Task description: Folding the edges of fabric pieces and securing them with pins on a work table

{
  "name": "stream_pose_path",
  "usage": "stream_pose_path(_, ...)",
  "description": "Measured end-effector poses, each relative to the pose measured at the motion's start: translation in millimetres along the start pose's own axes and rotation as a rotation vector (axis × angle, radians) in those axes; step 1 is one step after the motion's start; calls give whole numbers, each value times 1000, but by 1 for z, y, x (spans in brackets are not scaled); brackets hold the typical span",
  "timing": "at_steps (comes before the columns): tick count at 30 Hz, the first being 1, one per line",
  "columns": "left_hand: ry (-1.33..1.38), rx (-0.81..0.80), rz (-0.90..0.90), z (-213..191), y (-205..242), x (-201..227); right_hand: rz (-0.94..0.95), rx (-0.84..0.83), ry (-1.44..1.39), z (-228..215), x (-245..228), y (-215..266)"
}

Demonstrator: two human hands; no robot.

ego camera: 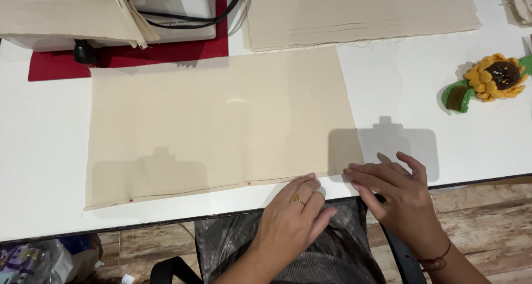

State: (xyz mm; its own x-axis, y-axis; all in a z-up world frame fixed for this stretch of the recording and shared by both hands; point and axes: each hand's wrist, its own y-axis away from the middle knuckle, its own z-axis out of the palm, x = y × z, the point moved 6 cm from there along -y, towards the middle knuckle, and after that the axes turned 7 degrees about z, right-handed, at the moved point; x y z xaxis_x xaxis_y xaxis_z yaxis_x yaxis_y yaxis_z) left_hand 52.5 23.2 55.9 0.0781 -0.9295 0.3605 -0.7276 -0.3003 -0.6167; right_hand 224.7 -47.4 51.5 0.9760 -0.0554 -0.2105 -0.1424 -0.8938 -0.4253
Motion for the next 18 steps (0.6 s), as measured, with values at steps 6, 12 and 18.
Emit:
stream_pose_path(6, 134, 19, -10, -15, 7, -7, -47, -85, -5, 3, 8, -6)
stream_pose_path(12, -65, 124, -126, -104, 29, -61, -218, -97, -92, 13, 9, -35)
stream_pose_path(18, -335, -208, -383, -129, 92, -122, -619, -149, 59, 17, 11, -37)
